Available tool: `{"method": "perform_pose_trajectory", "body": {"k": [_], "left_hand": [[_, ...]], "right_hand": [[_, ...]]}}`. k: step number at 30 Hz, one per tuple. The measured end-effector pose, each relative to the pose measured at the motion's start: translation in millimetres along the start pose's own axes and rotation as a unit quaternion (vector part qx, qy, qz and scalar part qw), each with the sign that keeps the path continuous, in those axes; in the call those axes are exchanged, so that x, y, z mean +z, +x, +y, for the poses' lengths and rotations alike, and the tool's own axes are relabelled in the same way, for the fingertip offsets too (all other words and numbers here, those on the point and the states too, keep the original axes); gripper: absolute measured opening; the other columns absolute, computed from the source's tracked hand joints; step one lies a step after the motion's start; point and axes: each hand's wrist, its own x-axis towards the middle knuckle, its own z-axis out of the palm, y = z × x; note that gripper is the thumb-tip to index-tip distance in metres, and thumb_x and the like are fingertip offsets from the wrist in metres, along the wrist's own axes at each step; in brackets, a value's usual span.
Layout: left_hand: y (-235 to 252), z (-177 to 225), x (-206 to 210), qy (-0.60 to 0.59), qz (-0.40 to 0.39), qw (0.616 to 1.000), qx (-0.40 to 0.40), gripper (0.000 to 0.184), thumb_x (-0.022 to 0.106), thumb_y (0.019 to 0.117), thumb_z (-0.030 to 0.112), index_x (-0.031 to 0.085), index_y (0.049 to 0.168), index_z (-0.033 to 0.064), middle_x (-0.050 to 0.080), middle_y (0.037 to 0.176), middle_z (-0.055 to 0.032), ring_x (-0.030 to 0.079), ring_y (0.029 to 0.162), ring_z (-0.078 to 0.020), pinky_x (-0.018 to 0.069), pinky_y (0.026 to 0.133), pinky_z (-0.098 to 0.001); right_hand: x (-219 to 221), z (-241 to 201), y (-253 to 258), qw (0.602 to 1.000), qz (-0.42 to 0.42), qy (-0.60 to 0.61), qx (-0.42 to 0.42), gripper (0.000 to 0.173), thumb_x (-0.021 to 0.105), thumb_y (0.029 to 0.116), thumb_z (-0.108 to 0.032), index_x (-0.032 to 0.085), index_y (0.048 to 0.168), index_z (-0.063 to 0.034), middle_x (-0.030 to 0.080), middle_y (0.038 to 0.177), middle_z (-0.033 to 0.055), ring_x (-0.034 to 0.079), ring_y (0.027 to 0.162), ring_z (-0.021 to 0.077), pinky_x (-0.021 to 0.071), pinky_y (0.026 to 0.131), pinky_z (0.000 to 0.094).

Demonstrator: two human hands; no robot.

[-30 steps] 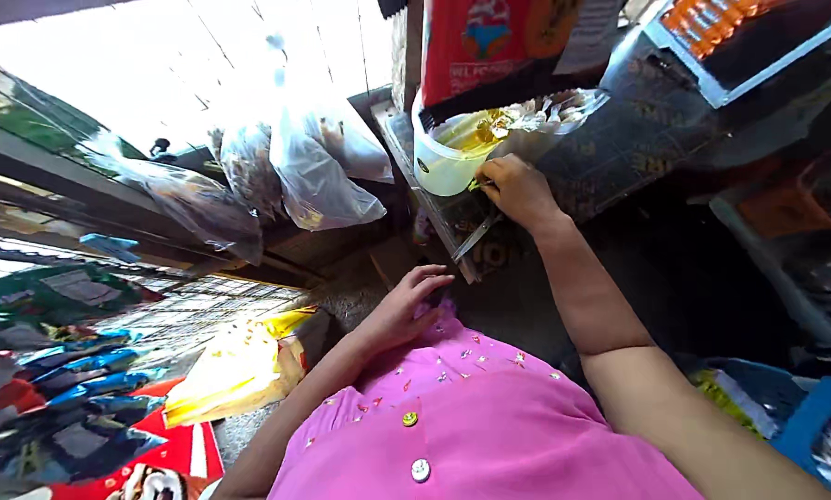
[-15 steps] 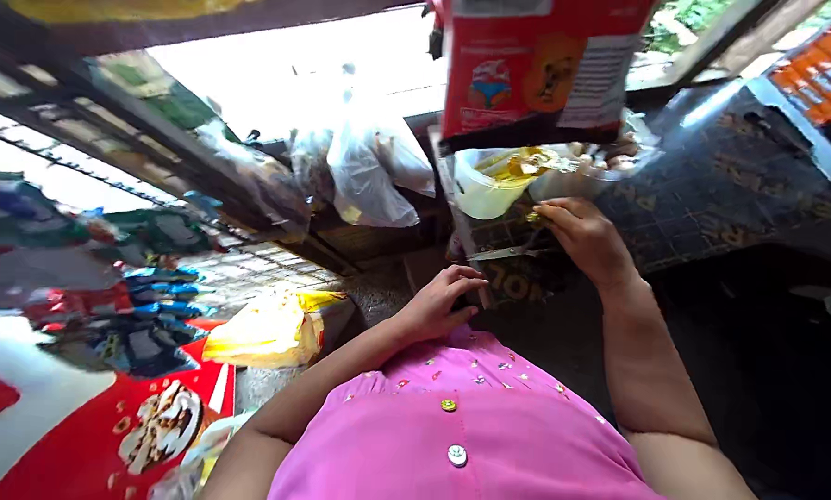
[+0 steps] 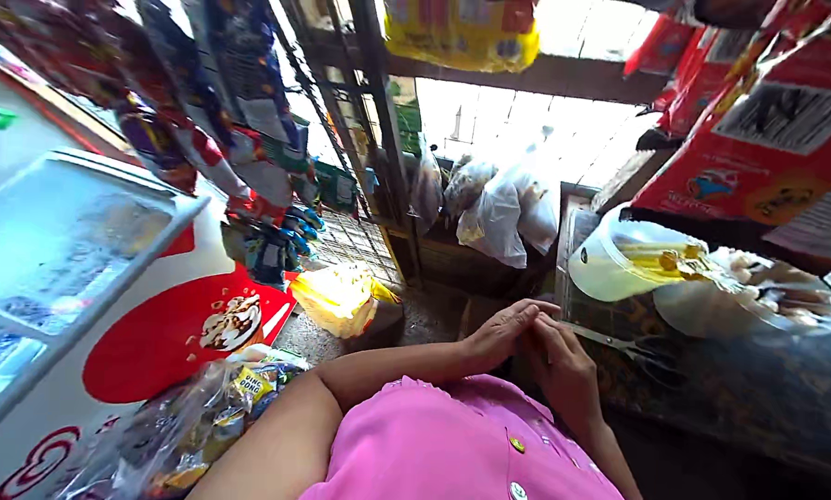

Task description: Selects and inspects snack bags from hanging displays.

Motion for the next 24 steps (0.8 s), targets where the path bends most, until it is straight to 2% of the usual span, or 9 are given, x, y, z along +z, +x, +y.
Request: {"method": "perform_pose_trajectory", "body": {"k": [3, 6, 9, 11, 14, 17, 20, 24], "left_hand": [[-6.6, 7.2, -4.9, -0.084, 0.092, 0.989, -0.079, 0.043, 0.022, 0.1123, 0.024, 0.054, 0.13, 0.0006, 0.068, 0.105, -0.003, 0.067, 0.092, -0.0095, 0.0567, 0.086, -0.0306], [-12.8, 19.8, -12.6, -0.119, 0.151, 0.971, -0.143, 0.04, 0.027, 0.1136, 0.026, 0.058, 0.123, 0.002, 0.068, 0.099, -0.0038, 0.068, 0.085, -0.0114, 0.0583, 0.081, -0.0308], [-21.6, 31.2, -26.0, -0.135, 0.158, 0.963, -0.174, 0.039, 0.028, 0.1138, 0.026, 0.058, 0.118, 0.0035, 0.067, 0.094, -0.0036, 0.068, 0.083, -0.0125, 0.0588, 0.08, -0.0309], [-30.8, 35.6, -37.7, -0.16, 0.153, 0.961, -0.167, 0.038, 0.029, 0.1131, 0.024, 0.059, 0.12, 0.0028, 0.069, 0.097, -0.006, 0.07, 0.084, -0.0152, 0.0597, 0.081, -0.0324], [-45.4, 41.5, -55.3, -0.193, 0.158, 0.954, -0.165, 0.041, 0.028, 0.1127, 0.025, 0.058, 0.128, 0.0024, 0.072, 0.103, -0.01, 0.072, 0.088, -0.0192, 0.0602, 0.082, -0.0357], [-57.8, 44.0, -77.9, -0.227, 0.159, 0.945, -0.177, 0.046, 0.022, 0.1128, 0.027, 0.056, 0.131, 0.0021, 0.072, 0.108, -0.0128, 0.072, 0.091, -0.0225, 0.0598, 0.084, -0.039], [-69.1, 47.3, -100.5, -0.234, 0.15, 0.941, -0.194, 0.046, 0.021, 0.1123, 0.027, 0.054, 0.134, 0.0027, 0.071, 0.109, -0.0135, 0.072, 0.092, -0.0228, 0.0596, 0.084, -0.039], [-84.2, 62.3, -130.3, -0.205, 0.132, 0.943, -0.225, 0.047, 0.018, 0.1119, 0.029, 0.05, 0.14, 0.0078, 0.07, 0.114, -0.0127, 0.071, 0.097, -0.0248, 0.0591, 0.085, -0.0441]], "right_hand": [[12.2, 1.9, -2.6, 0.999, -0.025, 0.024, -0.019, 0.022, 0.064, 0.0992, -0.016, 0.074, 0.11, -0.0004, 0.072, 0.118, 0.0177, 0.07, 0.112, 0.0236, 0.0553, 0.098, 0.0297], [24.6, 3.5, -8.2, 0.998, -0.014, 0.051, -0.03, 0.019, 0.061, 0.1013, -0.014, 0.075, 0.108, -0.0031, 0.07, 0.122, 0.0161, 0.066, 0.118, 0.0189, 0.0512, 0.103, 0.025], [36.5, 0.4, -9.8, 0.999, 0.024, 0.027, -0.009, 0.025, 0.064, 0.0993, -0.024, 0.076, 0.105, -0.0031, 0.072, 0.118, 0.0168, 0.067, 0.114, 0.0242, 0.0525, 0.101, 0.0309], [45.3, -4.3, -7.4, 0.999, 0.033, 0.017, 0.001, 0.031, 0.065, 0.0986, -0.03, 0.076, 0.102, -0.0025, 0.073, 0.115, 0.0181, 0.069, 0.111, 0.0269, 0.0546, 0.098, 0.0334], [56.5, -13.2, -1.6, 0.999, 0.0, 0.039, 0.003, 0.026, 0.064, 0.0987, -0.028, 0.076, 0.097, -0.0043, 0.073, 0.116, 0.0164, 0.07, 0.109, 0.0246, 0.056, 0.095, 0.0318], [70.1, -20.9, 4.9, 0.997, -0.048, 0.062, 0.006, 0.022, 0.064, 0.0969, -0.025, 0.076, 0.098, -0.0065, 0.074, 0.116, 0.0132, 0.071, 0.106, 0.024, 0.058, 0.09, 0.0335], [85.0, -29.5, 12.9, 0.99, -0.108, 0.092, 0.025, 0.024, 0.064, 0.0957, -0.022, 0.076, 0.106, -0.0047, 0.072, 0.116, 0.0133, 0.072, 0.102, 0.0187, 0.0611, 0.083, 0.0296], [106.9, -40.1, 27.2, 0.973, -0.182, 0.128, 0.059, 0.021, 0.067, 0.0923, -0.024, 0.078, 0.101, -0.007, 0.07, 0.117, 0.0117, 0.07, 0.099, 0.0131, 0.0602, 0.082, 0.0262]]}}
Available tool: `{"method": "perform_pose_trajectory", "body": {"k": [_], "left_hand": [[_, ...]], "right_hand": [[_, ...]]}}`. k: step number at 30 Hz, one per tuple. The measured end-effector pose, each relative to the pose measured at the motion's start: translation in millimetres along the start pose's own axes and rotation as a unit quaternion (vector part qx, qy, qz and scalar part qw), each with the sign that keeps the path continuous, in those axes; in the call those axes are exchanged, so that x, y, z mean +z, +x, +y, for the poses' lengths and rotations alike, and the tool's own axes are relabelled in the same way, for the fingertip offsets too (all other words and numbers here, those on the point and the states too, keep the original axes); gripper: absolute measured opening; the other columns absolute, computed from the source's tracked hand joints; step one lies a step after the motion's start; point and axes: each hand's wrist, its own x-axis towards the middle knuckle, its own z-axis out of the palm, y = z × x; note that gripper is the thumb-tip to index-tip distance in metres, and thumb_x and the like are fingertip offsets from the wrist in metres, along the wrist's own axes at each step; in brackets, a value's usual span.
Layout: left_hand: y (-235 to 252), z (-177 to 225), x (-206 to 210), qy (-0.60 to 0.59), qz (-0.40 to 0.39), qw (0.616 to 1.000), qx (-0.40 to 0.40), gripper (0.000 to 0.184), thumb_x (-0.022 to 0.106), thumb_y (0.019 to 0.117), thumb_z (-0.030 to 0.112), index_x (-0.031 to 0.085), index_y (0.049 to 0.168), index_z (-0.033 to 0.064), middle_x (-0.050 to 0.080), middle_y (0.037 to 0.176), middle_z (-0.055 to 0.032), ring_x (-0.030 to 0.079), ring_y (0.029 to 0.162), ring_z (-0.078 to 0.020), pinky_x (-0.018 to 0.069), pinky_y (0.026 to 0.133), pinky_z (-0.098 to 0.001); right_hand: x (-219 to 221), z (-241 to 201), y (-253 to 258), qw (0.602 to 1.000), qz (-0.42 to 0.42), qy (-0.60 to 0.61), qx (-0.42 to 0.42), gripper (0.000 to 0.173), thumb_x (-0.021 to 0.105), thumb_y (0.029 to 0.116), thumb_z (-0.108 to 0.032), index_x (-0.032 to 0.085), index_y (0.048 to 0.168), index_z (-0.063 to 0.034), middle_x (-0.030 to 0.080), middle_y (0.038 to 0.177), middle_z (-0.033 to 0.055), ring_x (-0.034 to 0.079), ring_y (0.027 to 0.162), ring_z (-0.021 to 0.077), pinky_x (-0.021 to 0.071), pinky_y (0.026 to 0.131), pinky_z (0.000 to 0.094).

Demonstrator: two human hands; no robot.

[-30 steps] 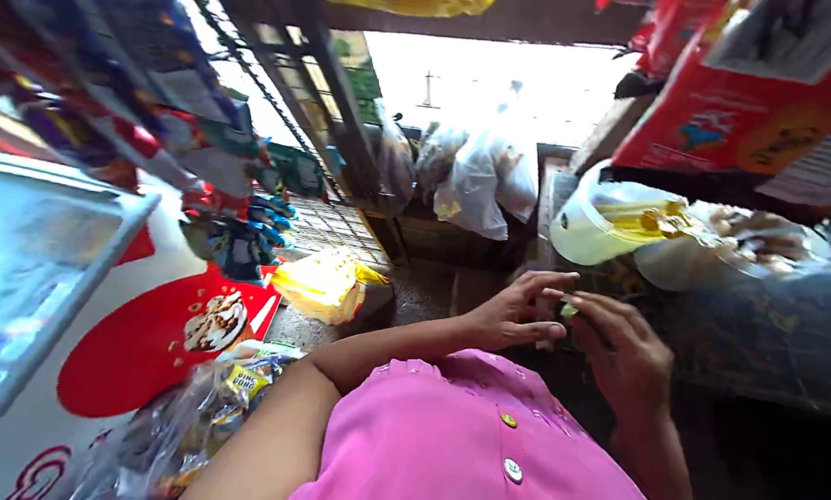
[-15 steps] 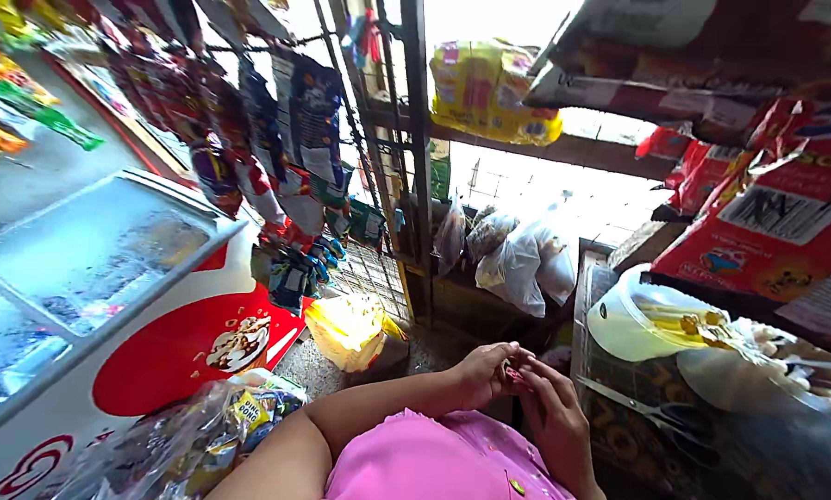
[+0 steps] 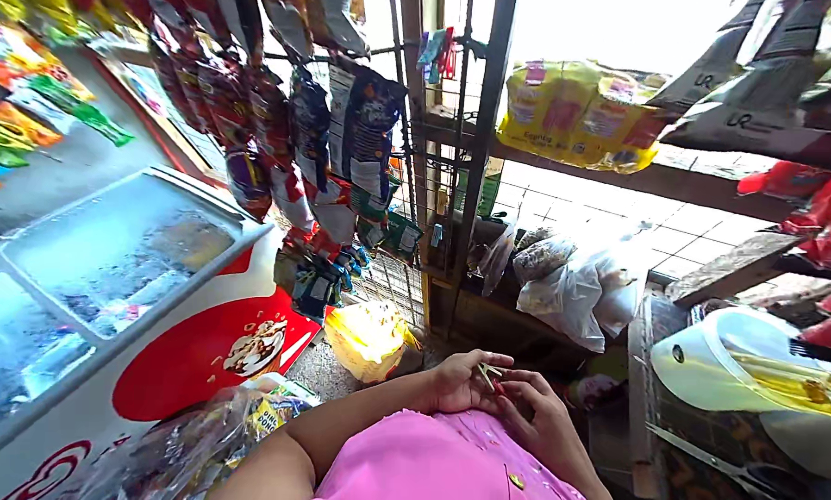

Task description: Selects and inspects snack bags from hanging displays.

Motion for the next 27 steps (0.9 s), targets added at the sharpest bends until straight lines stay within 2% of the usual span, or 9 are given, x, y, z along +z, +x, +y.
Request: {"method": "perform_pose_trajectory", "body": {"k": [5, 7, 9, 12, 14, 17, 20, 23, 27], "left_hand": [[-20.2, 29.5, -38.6, 0.026, 0.02, 0.999, 0.041, 0.053, 0.013, 0.1121, 0.03, 0.047, 0.145, 0.0065, 0.063, 0.135, -0.0143, 0.067, 0.115, -0.0288, 0.056, 0.093, -0.05], [-25.3, 36.6, -58.9, -0.015, 0.074, 0.994, 0.073, 0.05, 0.017, 0.1132, 0.03, 0.053, 0.138, 0.0036, 0.069, 0.123, -0.0152, 0.07, 0.108, -0.0288, 0.0579, 0.091, -0.0469], [-32.5, 44.3, -77.4, -0.061, 0.139, 0.985, 0.084, 0.049, 0.024, 0.1137, 0.035, 0.061, 0.123, 0.0043, 0.071, 0.096, -0.0087, 0.072, 0.085, -0.0217, 0.0609, 0.08, -0.0396], [-45.9, 53.6, -104.7, -0.091, 0.173, 0.976, 0.091, 0.051, 0.024, 0.1123, 0.042, 0.062, 0.107, 0.0086, 0.063, 0.079, -0.0017, 0.064, 0.069, -0.0149, 0.0592, 0.071, -0.033], [-54.5, 59.4, -120.2, -0.103, 0.177, 0.975, 0.089, 0.054, 0.017, 0.1112, 0.043, 0.059, 0.106, 0.0089, 0.062, 0.078, -0.0024, 0.063, 0.066, -0.0143, 0.0563, 0.063, -0.0289], [-64.8, 68.8, -139.3, -0.132, 0.179, 0.97, 0.099, 0.044, 0.02, 0.106, 0.021, 0.054, 0.127, 0.0026, 0.063, 0.095, -0.0083, 0.063, 0.073, -0.0171, 0.0554, 0.064, -0.03], [-67.6, 79.6, -152.5, -0.095, 0.196, 0.969, 0.119, 0.044, 0.031, 0.0951, -0.008, 0.048, 0.134, 0.003, 0.058, 0.117, -0.0087, 0.062, 0.079, -0.0128, 0.0556, 0.067, -0.0257], [-69.0, 89.0, -162.4, -0.01, 0.191, 0.973, 0.127, 0.052, 0.034, 0.0933, -0.011, 0.043, 0.143, 0.0022, 0.054, 0.132, -0.0078, 0.061, 0.084, -0.0078, 0.0538, 0.072, -0.0218], [-72.5, 99.3, -171.3, 0.008, 0.161, 0.978, 0.133, 0.049, 0.033, 0.0996, -0.007, 0.043, 0.147, 0.0028, 0.057, 0.131, -0.0075, 0.062, 0.082, -0.0067, 0.0536, 0.072, -0.0205]], "right_hand": [[12.0, -8.4, 29.7, 0.998, -0.019, 0.052, 0.026, 0.025, 0.061, 0.1003, -0.024, 0.073, 0.111, -0.0049, 0.072, 0.112, 0.0065, 0.069, 0.1, 0.012, 0.0593, 0.086, 0.0311], [17.3, -16.2, 43.2, 0.991, 0.011, 0.124, 0.047, 0.025, 0.059, 0.1015, -0.021, 0.068, 0.115, -0.0018, 0.073, 0.101, 0.0026, 0.067, 0.081, 0.0027, 0.0574, 0.071, 0.0194], [22.8, -24.0, 57.2, 0.964, 0.006, 0.255, 0.069, 0.02, 0.057, 0.1024, -0.018, 0.061, 0.116, -0.0035, 0.074, 0.104, 0.0013, 0.068, 0.077, 0.0031, 0.0563, 0.063, 0.0182], [38.3, -33.4, 77.3, 0.906, -0.033, 0.413, 0.083, 0.018, 0.056, 0.105, -0.029, 0.053, 0.114, -0.0129, 0.071, 0.125, 0.0064, 0.074, 0.09, 0.0137, 0.0607, 0.066, 0.0251], [54.6, -42.4, 91.6, 0.872, -0.03, 0.473, 0.126, 0.013, 0.059, 0.1035, -0.026, 0.054, 0.107, -0.015, 0.074, 0.116, 0.0056, 0.075, 0.089, 0.0154, 0.0617, 0.067, 0.0272], [74.2, -54.4, 121.8, 0.831, -0.004, 0.519, 0.202, 0.005, 0.057, 0.1028, -0.015, 0.053, 0.101, -0.0118, 0.074, 0.103, 0.0048, 0.073, 0.082, 0.0122, 0.0609, 0.069, 0.0254], [82.9, -61.9, 161.7, 0.828, 0.027, 0.509, 0.233, 0.009, 0.05, 0.1031, -0.007, 0.057, 0.097, -0.0092, 0.072, 0.098, 0.0033, 0.071, 0.084, 0.0095, 0.0593, 0.077, 0.0243], [85.5, -64.9, 197.5, 0.841, 0.045, 0.501, 0.201, 0.01, 0.053, 0.1024, -0.005, 0.063, 0.103, -0.0086, 0.073, 0.102, 0.0032, 0.071, 0.089, 0.0101, 0.0594, 0.086, 0.0274], [82.6, -81.4, 231.9, 0.833, 0.054, 0.529, 0.154, 0.016, 0.051, 0.105, -0.011, 0.066, 0.112, -0.0068, 0.072, 0.112, 0.0053, 0.071, 0.096, 0.012, 0.0595, 0.089, 0.0279]]}}
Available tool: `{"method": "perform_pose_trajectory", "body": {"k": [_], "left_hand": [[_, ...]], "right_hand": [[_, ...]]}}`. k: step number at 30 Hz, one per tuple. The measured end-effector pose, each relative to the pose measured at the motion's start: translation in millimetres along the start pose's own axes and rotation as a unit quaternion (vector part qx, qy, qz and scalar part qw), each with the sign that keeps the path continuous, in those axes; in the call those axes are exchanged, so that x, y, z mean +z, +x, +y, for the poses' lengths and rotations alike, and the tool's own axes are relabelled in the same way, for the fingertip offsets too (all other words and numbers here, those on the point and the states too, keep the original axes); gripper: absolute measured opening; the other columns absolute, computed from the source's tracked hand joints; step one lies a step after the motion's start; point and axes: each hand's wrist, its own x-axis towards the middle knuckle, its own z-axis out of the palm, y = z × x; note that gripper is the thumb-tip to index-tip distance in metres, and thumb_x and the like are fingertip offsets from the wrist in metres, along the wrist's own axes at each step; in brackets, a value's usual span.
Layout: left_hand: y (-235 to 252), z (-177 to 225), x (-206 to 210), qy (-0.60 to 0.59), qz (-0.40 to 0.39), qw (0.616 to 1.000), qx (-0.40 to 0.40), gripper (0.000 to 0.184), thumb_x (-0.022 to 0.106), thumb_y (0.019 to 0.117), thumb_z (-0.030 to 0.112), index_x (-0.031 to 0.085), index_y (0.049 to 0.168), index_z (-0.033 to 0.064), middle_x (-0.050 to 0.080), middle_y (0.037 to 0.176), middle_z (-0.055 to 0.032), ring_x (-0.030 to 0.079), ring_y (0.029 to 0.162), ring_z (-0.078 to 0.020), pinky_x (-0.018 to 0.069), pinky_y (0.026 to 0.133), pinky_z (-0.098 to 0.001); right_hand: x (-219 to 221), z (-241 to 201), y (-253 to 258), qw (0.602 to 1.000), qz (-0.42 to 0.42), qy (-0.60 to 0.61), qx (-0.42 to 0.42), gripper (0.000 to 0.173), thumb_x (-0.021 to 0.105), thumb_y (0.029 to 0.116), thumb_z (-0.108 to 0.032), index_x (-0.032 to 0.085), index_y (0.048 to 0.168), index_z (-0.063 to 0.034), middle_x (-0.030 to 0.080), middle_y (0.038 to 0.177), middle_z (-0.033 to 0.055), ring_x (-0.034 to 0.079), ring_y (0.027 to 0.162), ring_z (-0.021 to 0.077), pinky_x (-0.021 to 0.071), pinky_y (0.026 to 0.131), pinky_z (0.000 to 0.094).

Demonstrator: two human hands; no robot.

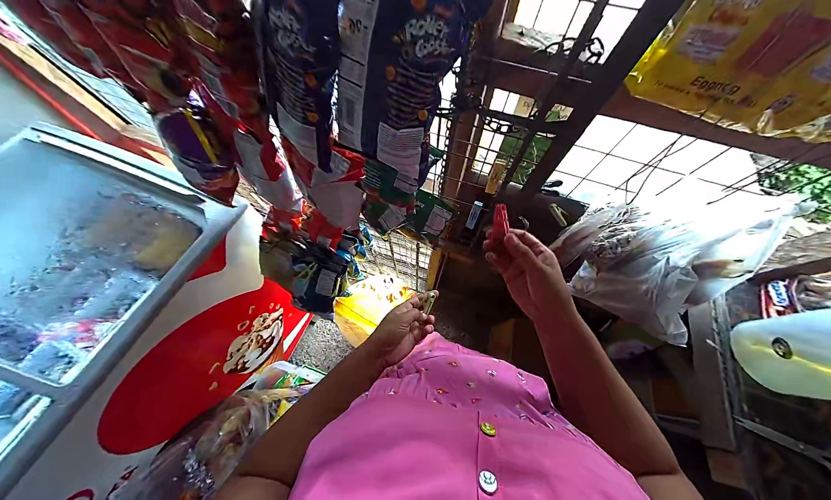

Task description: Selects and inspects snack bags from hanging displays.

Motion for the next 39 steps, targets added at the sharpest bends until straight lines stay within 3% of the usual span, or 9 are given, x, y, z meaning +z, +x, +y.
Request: {"method": "perform_pose_trajectory", "body": {"k": [5, 9, 12, 15, 19, 24, 31, 35, 39], "left_hand": [[0.4, -1.2, -11.2, 0.076, -0.095, 0.993, 0.001, 0.044, 0.034, 0.1053, 0.0, 0.038, 0.149, 0.0027, 0.059, 0.108, -0.0032, 0.062, 0.075, -0.0074, 0.0548, 0.068, -0.021], [9.7, -20.5, -28.6, 0.276, -0.236, 0.929, 0.068, 0.051, 0.051, 0.0993, 0.003, 0.035, 0.147, -0.0065, 0.062, 0.121, -0.0067, 0.065, 0.095, -0.0034, 0.0556, 0.086, -0.0227], [10.6, -19.9, -34.2, 0.325, -0.302, 0.893, 0.075, 0.039, 0.045, 0.1045, 0.006, 0.046, 0.14, -0.0094, 0.061, 0.13, -0.0111, 0.061, 0.11, 0.0001, 0.0492, 0.097, -0.019], [12.1, -14.0, -46.8, 0.379, -0.352, 0.846, 0.132, 0.04, 0.036, 0.1072, 0.007, 0.057, 0.138, -0.0086, 0.059, 0.139, -0.0204, 0.055, 0.129, -0.0131, 0.0408, 0.112, -0.0277], [-8.6, 7.9, -48.2, 0.408, -0.331, 0.847, 0.076, 0.041, 0.037, 0.1086, 0.008, 0.055, 0.143, -0.0028, 0.058, 0.145, -0.0142, 0.055, 0.131, -0.0082, 0.0412, 0.113, -0.0265], [-28.0, 20.6, -57.3, 0.365, -0.318, 0.874, 0.047, 0.033, 0.045, 0.1067, 0.006, 0.063, 0.134, -0.0004, 0.07, 0.126, -0.0015, 0.065, 0.109, 0.0027, 0.0517, 0.099, -0.0192], [-20.4, 14.6, -65.7, 0.395, -0.325, 0.852, 0.11, 0.035, 0.058, 0.0971, 0.004, 0.066, 0.131, 0.0015, 0.064, 0.128, -0.0084, 0.06, 0.117, -0.0074, 0.0504, 0.101, -0.0248], [-19.8, 14.1, -60.1, 0.361, -0.275, 0.886, 0.092, 0.028, 0.063, 0.0941, 0.0, 0.071, 0.121, 0.0009, 0.069, 0.116, -0.0018, 0.065, 0.101, -0.0006, 0.0552, 0.086, -0.0186], [-16.9, 6.4, -53.1, 0.291, -0.205, 0.927, 0.115, 0.028, 0.07, 0.0886, -0.006, 0.07, 0.116, -0.0034, 0.072, 0.11, -0.001, 0.071, 0.095, -0.0052, 0.0601, 0.087, -0.0236]], "right_hand": [[19.3, -12.7, 21.0, 0.998, -0.012, -0.011, -0.064, 0.021, 0.051, 0.1019, -0.002, 0.058, 0.122, -0.0063, 0.069, 0.116, 0.0044, 0.07, 0.102, 0.013, 0.0584, 0.096, 0.0299], [29.5, -23.1, 50.5, 0.993, 0.039, 0.018, -0.106, 0.025, 0.06, 0.0974, 0.004, 0.053, 0.118, -0.0066, 0.07, 0.105, 0.0028, 0.072, 0.095, 0.0125, 0.0606, 0.092, 0.0297], [35.7, -31.1, 67.6, 0.989, 0.088, 0.055, -0.109, 0.018, 0.06, 0.0971, 0.007, 0.055, 0.107, -0.0068, 0.071, 0.095, 0.0018, 0.073, 0.085, 0.0109, 0.0623, 0.085, 0.0272], [36.7, -33.9, 75.7, 0.983, 0.136, 0.087, -0.085, 0.018, 0.061, 0.0973, 0.007, 0.055, 0.108, -0.0057, 0.071, 0.094, 0.0039, 0.074, 0.084, 0.0121, 0.063, 0.082, 0.0264], [37.7, -30.3, 75.5, 0.98, 0.163, 0.094, -0.065, 0.016, 0.062, 0.0968, 0.007, 0.056, 0.105, -0.005, 0.072, 0.091, 0.0042, 0.074, 0.08, 0.0113, 0.0632, 0.079, 0.0254], [43.1, -31.1, 84.0, 0.975, 0.178, 0.102, -0.084, 0.018, 0.065, 0.0948, 0.008, 0.055, 0.104, -0.004, 0.071, 0.09, 0.0053, 0.074, 0.08, 0.0123, 0.0636, 0.078, 0.0259], [49.2, -28.8, 86.3, 0.972, 0.191, 0.104, -0.089, 0.021, 0.068, 0.0918, 0.01, 0.056, 0.104, -0.0024, 0.072, 0.088, 0.0068, 0.074, 0.077, 0.0136, 0.0639, 0.076, 0.0266], [54.5, -31.6, 88.9, 0.973, 0.191, 0.102, -0.078, 0.02, 0.068, 0.0927, 0.008, 0.056, 0.105, -0.002, 0.072, 0.088, 0.0073, 0.074, 0.077, 0.0133, 0.0636, 0.075, 0.0257], [49.6, -27.5, 88.7, 0.975, 0.186, 0.087, -0.09, 0.02, 0.069, 0.092, 0.008, 0.057, 0.105, -0.0019, 0.072, 0.09, 0.0071, 0.074, 0.077, 0.0137, 0.0638, 0.076, 0.0262]]}}
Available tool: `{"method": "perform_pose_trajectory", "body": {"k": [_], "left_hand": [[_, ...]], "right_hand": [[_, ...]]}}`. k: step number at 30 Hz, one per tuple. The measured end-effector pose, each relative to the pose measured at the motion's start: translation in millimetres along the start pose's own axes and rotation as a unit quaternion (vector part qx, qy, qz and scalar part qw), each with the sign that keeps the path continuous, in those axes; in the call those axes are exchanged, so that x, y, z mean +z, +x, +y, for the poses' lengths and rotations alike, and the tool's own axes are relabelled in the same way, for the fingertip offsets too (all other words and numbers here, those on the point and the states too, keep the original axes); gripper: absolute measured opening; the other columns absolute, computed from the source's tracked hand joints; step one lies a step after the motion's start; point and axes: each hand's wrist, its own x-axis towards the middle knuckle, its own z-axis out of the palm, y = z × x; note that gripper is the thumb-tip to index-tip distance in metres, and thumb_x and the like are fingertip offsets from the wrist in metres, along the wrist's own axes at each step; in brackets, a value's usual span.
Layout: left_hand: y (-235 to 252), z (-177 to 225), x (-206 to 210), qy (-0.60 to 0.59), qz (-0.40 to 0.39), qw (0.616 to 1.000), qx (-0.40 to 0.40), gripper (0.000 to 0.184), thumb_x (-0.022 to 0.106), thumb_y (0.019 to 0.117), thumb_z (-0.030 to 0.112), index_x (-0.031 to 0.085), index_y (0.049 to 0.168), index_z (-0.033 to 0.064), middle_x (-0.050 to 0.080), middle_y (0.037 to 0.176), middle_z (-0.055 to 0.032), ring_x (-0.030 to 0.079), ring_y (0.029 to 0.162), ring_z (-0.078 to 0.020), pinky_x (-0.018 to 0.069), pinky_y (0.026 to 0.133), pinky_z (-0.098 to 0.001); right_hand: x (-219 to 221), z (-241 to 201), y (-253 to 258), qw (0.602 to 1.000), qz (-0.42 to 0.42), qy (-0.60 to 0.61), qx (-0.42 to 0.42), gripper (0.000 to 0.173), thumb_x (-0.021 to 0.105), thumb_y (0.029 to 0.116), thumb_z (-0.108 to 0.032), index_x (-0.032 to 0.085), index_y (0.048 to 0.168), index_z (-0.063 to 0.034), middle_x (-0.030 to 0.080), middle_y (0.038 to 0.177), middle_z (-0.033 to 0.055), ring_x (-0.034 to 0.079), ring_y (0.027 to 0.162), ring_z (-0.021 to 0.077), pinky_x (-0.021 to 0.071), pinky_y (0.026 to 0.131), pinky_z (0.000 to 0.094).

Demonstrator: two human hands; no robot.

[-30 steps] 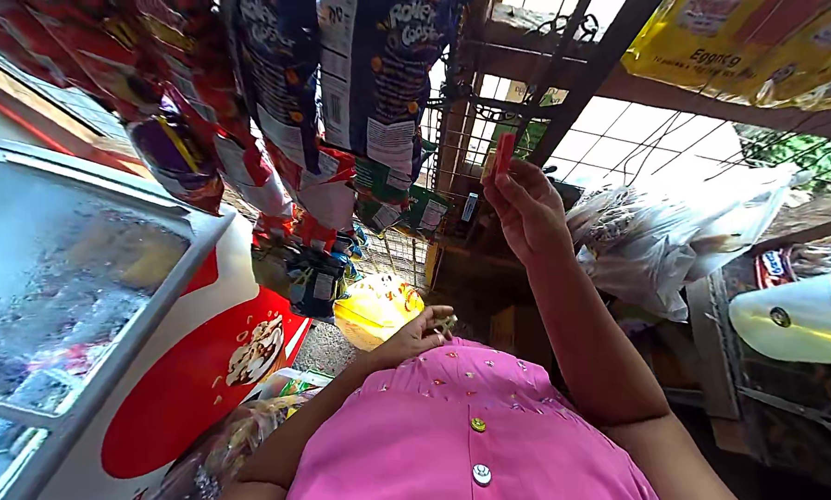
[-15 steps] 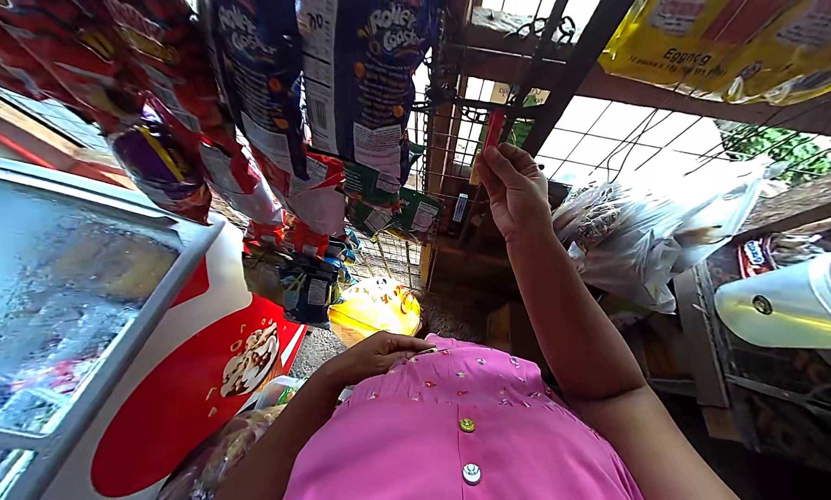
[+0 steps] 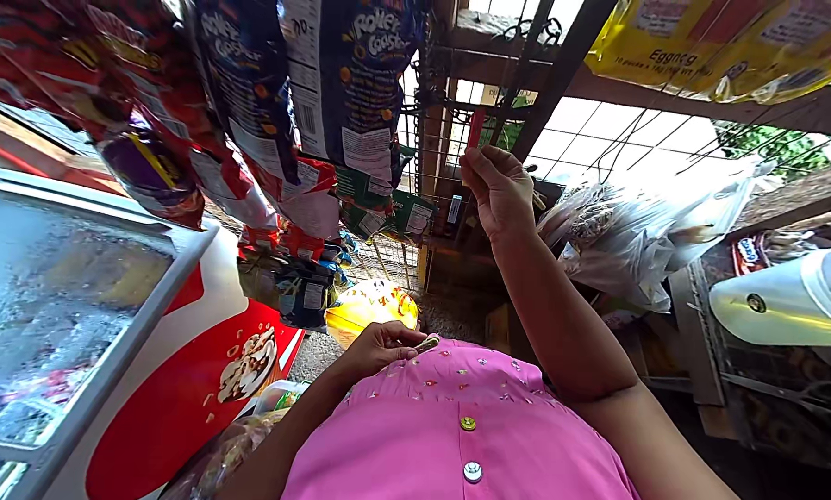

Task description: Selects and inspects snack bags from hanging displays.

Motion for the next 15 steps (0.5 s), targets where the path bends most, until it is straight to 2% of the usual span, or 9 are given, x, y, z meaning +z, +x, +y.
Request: {"method": "perform_pose_trajectory", "body": {"k": [5, 7, 11, 13, 15], "left_hand": [[12.2, 4.9, 8.8, -0.028, 0.046, 0.999, 0.001, 0.026, 0.072, 0.0877, -0.005, 0.07, 0.114, -0.0032, 0.075, 0.104, -0.0008, 0.072, 0.091, -0.0059, 0.0603, 0.086, -0.0249], [20.3, 11.5, 13.9, -0.042, 0.079, 0.996, 0.008, 0.025, 0.071, 0.0877, -0.005, 0.07, 0.112, -0.0025, 0.076, 0.101, -0.0007, 0.072, 0.088, -0.0063, 0.06, 0.083, -0.0251], [49.3, 33.2, 18.4, -0.068, 0.175, 0.981, 0.04, 0.021, 0.068, 0.0885, -0.006, 0.071, 0.109, -0.0012, 0.076, 0.095, -0.002, 0.071, 0.083, -0.0078, 0.0597, 0.08, -0.026], [69.9, 43.8, 15.9, -0.068, 0.201, 0.975, 0.071, 0.023, 0.069, 0.0892, -0.006, 0.07, 0.112, 0.0002, 0.075, 0.094, -0.0023, 0.07, 0.08, -0.0088, 0.0601, 0.077, -0.0277], [92.7, 57.2, 15.3, -0.059, 0.223, 0.969, 0.091, 0.022, 0.069, 0.0911, -0.003, 0.068, 0.112, 0.0005, 0.074, 0.093, -0.0025, 0.07, 0.079, -0.01, 0.0613, 0.076, -0.0292]], "right_hand": [[7.9, -6.1, 9.7, 1.0, 0.016, 0.011, -0.009, 0.021, 0.069, 0.0923, 0.007, 0.056, 0.107, -0.001, 0.071, 0.089, 0.0073, 0.074, 0.076, 0.0131, 0.0635, 0.074, 0.0252], [5.7, -2.7, 11.4, 1.0, 0.004, 0.014, -0.017, 0.023, 0.07, 0.0925, 0.006, 0.056, 0.11, -0.0011, 0.07, 0.092, 0.0075, 0.074, 0.079, 0.0137, 0.0635, 0.077, 0.0263], [-21.0, 3.8, -0.1, 0.997, -0.046, -0.048, -0.038, 0.025, 0.064, 0.0996, -0.005, 0.054, 0.122, -0.0022, 0.068, 0.109, 0.0077, 0.072, 0.095, 0.0156, 0.0615, 0.089, 0.0305], [-40.0, 9.1, -16.6, 0.993, -0.048, -0.1, -0.04, 0.019, 0.058, 0.104, -0.012, 0.055, 0.122, -0.0053, 0.069, 0.114, 0.0053, 0.071, 0.095, 0.0129, 0.0606, 0.088, 0.0292], [-62.7, 18.6, -35.7, 0.99, -0.047, -0.133, -0.024, 0.012, 0.055, 0.1048, -0.013, 0.056, 0.116, -0.0092, 0.071, 0.112, 0.0024, 0.071, 0.09, 0.01, 0.0605, 0.084, 0.0278]]}}
